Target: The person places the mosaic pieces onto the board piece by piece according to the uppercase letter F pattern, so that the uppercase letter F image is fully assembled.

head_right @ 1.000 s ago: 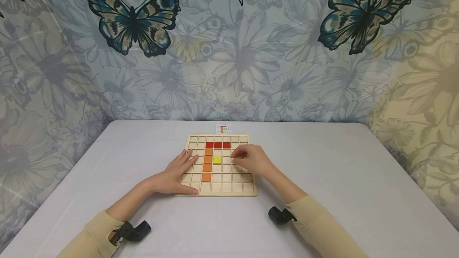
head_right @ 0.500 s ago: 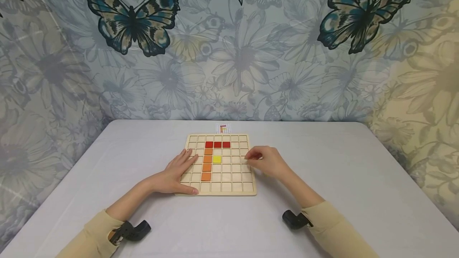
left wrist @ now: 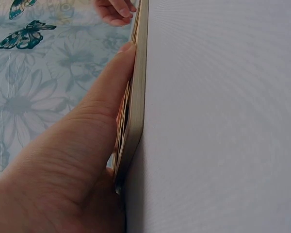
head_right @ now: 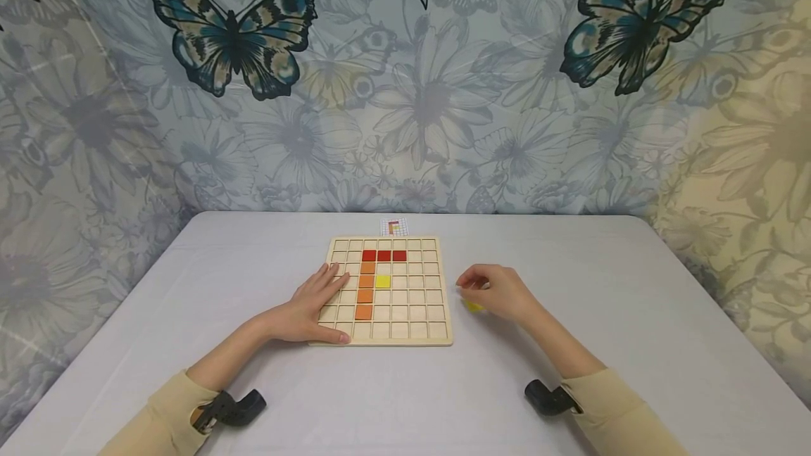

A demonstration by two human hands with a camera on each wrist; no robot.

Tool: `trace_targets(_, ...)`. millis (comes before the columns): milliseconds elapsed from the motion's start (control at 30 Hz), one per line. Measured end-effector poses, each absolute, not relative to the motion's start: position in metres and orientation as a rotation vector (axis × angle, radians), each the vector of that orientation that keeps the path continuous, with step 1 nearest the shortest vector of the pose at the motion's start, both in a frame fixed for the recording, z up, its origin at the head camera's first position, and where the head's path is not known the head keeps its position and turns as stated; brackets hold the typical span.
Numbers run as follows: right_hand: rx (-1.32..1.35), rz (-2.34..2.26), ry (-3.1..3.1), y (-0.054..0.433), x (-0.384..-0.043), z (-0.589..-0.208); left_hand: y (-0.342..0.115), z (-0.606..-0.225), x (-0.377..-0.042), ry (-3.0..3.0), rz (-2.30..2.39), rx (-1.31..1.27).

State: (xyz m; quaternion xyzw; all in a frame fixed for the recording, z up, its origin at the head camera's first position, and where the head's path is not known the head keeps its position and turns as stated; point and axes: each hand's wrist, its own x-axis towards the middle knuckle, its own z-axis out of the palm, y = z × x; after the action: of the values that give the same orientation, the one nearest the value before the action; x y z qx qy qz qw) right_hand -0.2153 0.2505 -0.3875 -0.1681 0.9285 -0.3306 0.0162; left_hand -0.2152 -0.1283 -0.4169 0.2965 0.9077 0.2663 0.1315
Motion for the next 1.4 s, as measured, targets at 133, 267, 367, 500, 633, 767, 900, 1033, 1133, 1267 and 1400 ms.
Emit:
trace_targets(133, -0.519, -1.011, 2.871, 0.258, -0.213, -0.386, -0.128, -0.417, -0.215, 2.632, 0.776, 0.86)
trace_targets(267, -0.541, -0.967, 2.834, 0.263, -0.21, -0.385, -0.128, -0.416, -0.215, 2.629, 0.778, 0.86)
trace_targets(367, -0.573, -0.959, 2.799, 0.265, -0.209, -0.385, -0.128, -0.416, -0.215, 2.628, 0.778, 0.862)
trace_targets(500, -0.607, -0.979, 2.766, 0.268, -0.209, -0.386, -0.128, -0.416, -0.215, 2.629, 0.778, 0.863)
trace_targets(633, -0.629, -0.979, 2.772, 0.269, -0.21, -0.389, -0.128, -0.417, -0.215, 2.628, 0.777, 0.862)
trace_targets(767, -0.615, -0.974, 2.799, 0.268, -0.212, -0.391, -0.128, -0.417, -0.215, 2.625, 0.78, 0.867)
trace_targets(900, -0.574, -0.968, 2.827, 0.265, -0.212, -0.39, -0.129, -0.418, -0.215, 2.628, 0.782, 0.87)
trace_targets(1033, -0.529, -0.951, 2.859, 0.263, -0.212, -0.389, -0.129, -0.417, -0.215, 2.631, 0.78, 0.87)
trace_targets(1133, -0.509, -0.942, 2.872, 0.262, -0.211, -0.389, -0.129, -0.417, -0.215, 2.629, 0.783, 0.869)
trace_targets(1267, -0.528, -0.935, 2.875, 0.262, -0.211, -0.388, -0.129, -0.417, -0.215, 2.625, 0.786, 0.87)
trace_targets(1400, -0.55, -0.938, 2.874, 0.262, -0.211, -0.388, -0.129, -0.417, -0.215, 2.627, 0.785, 0.867)
